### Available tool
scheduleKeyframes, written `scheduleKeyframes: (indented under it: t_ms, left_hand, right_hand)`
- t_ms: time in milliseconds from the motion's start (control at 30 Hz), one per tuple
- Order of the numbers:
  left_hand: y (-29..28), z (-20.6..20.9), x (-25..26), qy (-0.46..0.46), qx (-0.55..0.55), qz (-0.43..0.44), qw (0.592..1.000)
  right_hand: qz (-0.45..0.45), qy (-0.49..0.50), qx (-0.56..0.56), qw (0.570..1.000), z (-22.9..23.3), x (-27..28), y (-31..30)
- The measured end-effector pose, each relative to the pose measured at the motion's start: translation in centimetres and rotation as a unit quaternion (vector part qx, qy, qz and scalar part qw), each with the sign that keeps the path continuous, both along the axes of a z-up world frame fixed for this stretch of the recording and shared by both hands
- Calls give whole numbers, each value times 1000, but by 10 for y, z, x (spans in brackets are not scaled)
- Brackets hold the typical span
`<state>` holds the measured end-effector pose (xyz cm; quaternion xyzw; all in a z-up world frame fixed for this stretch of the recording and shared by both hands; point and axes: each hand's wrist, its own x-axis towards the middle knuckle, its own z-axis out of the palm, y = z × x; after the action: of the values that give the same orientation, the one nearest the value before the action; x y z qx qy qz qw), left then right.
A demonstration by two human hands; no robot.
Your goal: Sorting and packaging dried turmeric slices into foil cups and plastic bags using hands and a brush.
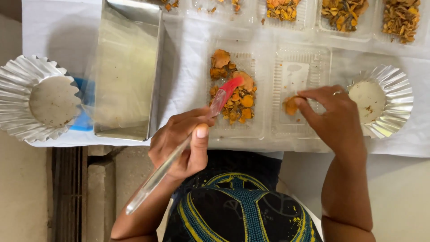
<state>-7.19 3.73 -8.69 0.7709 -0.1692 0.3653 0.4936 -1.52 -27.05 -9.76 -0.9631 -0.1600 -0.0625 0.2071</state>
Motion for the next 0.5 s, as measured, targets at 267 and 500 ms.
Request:
scheduleKeyframes:
  t_ms: [267,500]
  left_hand:
    - [-2,-4,-2,27,-13,60,998]
    - [-1,-18,12,-45,-78,43,995]
  right_hand:
    - [213,-52,-67,973,-9,53,80]
    - [156,1,76,985,-14,48,96]
